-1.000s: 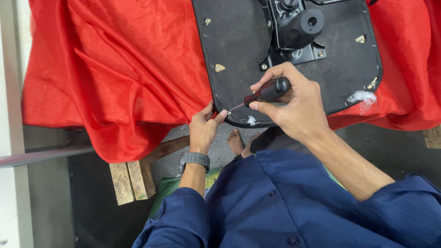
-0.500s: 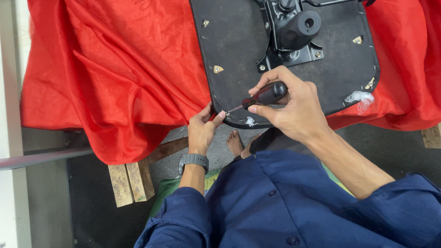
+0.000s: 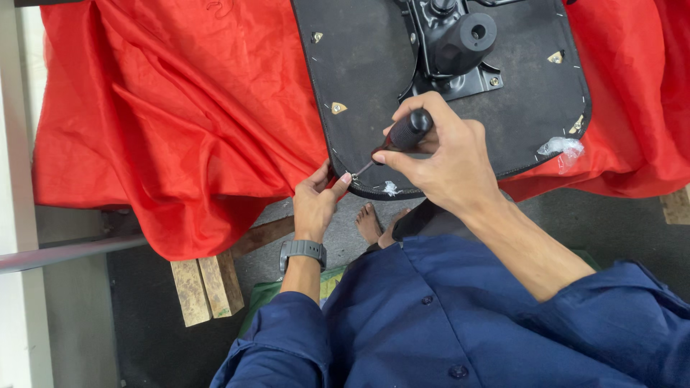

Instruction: The person uses a screwdriver to tighten screws on the underside of an overturned chair seat, securing the central gas lift mechanism. The person works methodically around the seat base, tightening each screw in turn.

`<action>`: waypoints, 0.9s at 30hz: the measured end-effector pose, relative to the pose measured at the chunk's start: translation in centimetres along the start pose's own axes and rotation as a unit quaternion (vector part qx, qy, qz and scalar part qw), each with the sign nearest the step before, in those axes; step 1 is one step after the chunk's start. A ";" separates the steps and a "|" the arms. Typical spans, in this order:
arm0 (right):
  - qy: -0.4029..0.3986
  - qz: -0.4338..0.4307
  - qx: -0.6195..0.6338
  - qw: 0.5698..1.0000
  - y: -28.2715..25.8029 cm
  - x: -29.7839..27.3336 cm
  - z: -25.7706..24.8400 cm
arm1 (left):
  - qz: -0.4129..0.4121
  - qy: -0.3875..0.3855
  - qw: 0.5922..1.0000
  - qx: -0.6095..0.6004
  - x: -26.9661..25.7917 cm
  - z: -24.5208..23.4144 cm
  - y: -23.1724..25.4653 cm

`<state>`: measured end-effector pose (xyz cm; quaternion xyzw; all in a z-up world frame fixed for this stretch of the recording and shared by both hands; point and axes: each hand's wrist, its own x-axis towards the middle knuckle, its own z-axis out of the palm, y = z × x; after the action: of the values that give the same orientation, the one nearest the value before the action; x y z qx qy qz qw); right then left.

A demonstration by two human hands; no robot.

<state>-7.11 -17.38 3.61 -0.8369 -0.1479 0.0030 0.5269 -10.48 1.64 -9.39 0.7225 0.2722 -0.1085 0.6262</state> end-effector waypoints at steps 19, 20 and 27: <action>-0.171 0.054 0.144 0.973 -0.3 2.4 2.0 | 0.094 0.020 0.995 -0.004 -0.1 0.6 -1.3; -0.183 0.043 0.156 0.970 -0.4 2.3 1.7 | 0.143 0.038 0.989 0.009 -0.5 0.8 -1.3; -0.146 0.004 0.040 0.988 -2.2 2.0 1.4 | 0.293 0.050 0.943 0.146 -1.5 1.3 0.5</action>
<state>-5.93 -14.79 5.20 -0.8065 -0.2198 0.1333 0.5325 -11.24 -0.01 -8.50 0.8585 0.0601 0.0774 0.5034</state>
